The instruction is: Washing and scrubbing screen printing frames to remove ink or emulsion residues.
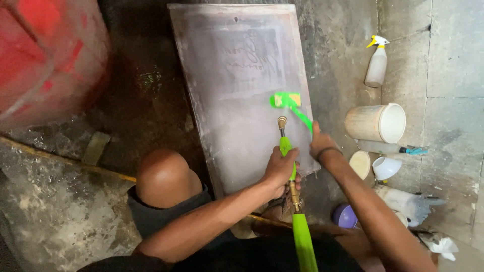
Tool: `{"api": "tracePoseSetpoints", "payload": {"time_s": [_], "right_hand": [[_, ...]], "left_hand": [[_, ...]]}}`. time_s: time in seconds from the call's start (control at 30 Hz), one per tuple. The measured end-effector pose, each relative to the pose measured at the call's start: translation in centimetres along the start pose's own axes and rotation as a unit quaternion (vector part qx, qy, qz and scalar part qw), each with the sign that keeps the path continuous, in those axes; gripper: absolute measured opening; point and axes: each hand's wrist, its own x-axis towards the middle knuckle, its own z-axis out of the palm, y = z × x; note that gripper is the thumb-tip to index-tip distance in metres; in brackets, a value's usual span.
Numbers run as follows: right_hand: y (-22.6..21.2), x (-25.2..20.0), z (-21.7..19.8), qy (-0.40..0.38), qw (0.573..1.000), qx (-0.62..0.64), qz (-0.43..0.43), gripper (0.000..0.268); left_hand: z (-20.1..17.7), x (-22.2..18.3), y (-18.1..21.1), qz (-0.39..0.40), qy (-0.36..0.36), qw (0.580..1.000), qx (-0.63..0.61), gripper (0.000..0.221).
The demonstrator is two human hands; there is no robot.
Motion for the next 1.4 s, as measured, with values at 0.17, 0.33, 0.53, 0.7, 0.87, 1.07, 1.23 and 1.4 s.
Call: {"api": "tracePoseSetpoints", "payload": {"time_s": [0.17, 0.33, 0.53, 0.7, 0.87, 1.07, 1.23, 1.4], "right_hand": [[-4.2, 0.3, -5.0, 0.08, 0.996, 0.011, -0.037, 0.074], [2.0, -4.1, 5.8, -0.028, 0.999, 0.007, 0.018, 0.08], [3.9, 1.7, 3.2, 0.004, 1.0, 0.01, 0.021, 0.069], [1.8, -3.1, 6.2, -0.003, 1.0, 0.003, 0.008, 0.082], [4.8, -2.4, 9.3, -0.031, 0.999, -0.008, 0.027, 0.079], [1.6, -0.7, 9.9, -0.003, 0.999, 0.025, -0.034, 0.091], [0.3, -7.9, 8.0, -0.01, 0.993, 0.058, -0.102, 0.094], [-1.9, -8.2, 5.1, -0.025, 0.999, 0.015, 0.032, 0.073]], "left_hand": [[0.3, -2.9, -0.5, -0.031, 0.002, 0.999, 0.016, 0.043], [0.4, -3.5, -1.2, -0.048, 0.016, 0.999, 0.001, 0.041], [0.4, -3.5, -0.4, -0.039, 0.014, 0.999, -0.001, 0.039], [1.3, -4.8, -1.9, -0.032, 0.027, 0.999, -0.013, 0.035], [2.1, -5.1, -3.1, -0.021, 0.038, 0.998, -0.05, 0.033], [2.3, -8.1, -4.2, -0.084, 0.087, 0.988, -0.1, 0.029], [2.9, -9.0, -2.7, -0.044, 0.098, 0.99, -0.095, 0.029], [2.0, -8.8, -4.5, -0.035, 0.065, 0.989, -0.126, 0.032]]}}
